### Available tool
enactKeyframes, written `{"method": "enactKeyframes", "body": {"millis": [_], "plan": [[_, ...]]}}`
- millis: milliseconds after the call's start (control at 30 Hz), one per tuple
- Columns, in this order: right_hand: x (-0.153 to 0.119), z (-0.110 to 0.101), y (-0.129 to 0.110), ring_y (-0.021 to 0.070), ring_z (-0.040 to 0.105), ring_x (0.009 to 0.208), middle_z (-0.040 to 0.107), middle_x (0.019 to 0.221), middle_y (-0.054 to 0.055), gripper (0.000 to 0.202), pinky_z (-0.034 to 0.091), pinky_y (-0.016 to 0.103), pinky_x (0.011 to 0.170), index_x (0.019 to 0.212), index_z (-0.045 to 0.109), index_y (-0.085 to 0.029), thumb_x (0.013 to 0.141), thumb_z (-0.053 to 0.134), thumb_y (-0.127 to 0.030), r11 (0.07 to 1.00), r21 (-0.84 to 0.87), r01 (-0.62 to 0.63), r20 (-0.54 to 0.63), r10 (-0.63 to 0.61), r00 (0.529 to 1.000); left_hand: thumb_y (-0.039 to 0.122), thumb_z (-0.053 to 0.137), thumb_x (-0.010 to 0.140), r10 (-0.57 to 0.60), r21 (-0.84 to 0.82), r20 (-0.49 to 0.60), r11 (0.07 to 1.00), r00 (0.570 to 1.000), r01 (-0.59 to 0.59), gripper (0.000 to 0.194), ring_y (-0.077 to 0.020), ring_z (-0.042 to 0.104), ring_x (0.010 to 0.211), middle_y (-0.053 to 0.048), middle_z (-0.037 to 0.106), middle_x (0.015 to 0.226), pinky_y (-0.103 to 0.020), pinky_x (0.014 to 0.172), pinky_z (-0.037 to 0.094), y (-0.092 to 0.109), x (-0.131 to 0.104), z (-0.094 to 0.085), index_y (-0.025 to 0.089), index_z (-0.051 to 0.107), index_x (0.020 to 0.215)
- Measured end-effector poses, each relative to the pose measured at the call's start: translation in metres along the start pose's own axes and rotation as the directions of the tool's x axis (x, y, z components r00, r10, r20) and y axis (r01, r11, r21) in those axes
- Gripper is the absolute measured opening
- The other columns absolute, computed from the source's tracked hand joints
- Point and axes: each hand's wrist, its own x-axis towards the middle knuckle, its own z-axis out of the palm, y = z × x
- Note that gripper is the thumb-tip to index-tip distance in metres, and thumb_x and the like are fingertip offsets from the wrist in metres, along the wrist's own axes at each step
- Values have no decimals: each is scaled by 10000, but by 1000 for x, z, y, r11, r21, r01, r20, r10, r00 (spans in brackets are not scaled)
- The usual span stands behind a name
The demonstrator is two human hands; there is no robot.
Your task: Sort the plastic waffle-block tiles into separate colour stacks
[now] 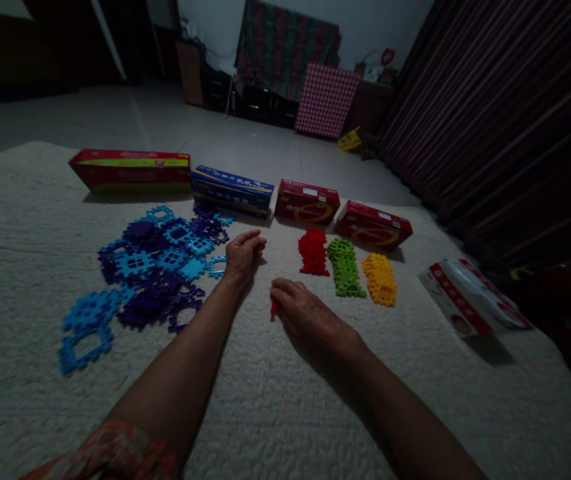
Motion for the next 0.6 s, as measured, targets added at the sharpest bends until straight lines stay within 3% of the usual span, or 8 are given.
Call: {"method": "enactKeyframes", "body": {"millis": [100,200,367,600], "plan": [[3,-4,5,217,612,1049,659,1151,105,317,519,376,935,1183,612,-209,929,483,-71,998,-25,-52,-40,51,998,228,710,504,3,-13,7,1000,1000,-3,365,-116,596,612,-19,692,688,-211,558,429,-1,1,0,159,701,862],[5,-13,26,225,612,945,667,1041,102,284,512,371,858,1184,595,-206,965,442,-109,988,-76,-131,-155,118,981,225,716,499,6,-19,7,1000,1000,-6,373,-114,599,607,-24,697,691,-213,560,432,-2,2,0,151,708,865],[5,-27,63,256,586,906,670,1015,120,241,474,399,842,1092,617,-198,951,445,-105,951,-210,-229,-250,174,952,231,726,506,4,-15,18,1000,1000,-4,378,-116,600,612,-29,698,701,-218,564,438,-3,3,-1,151,709,875],[7,-20,75,270,538,981,629,1093,115,303,417,385,848,1128,677,-206,870,564,-95,911,-346,-225,-310,116,944,240,717,505,10,-6,22,1000,1000,-10,372,-115,597,615,-32,699,700,-210,553,429,-2,1,-1,150,707,865]]}}
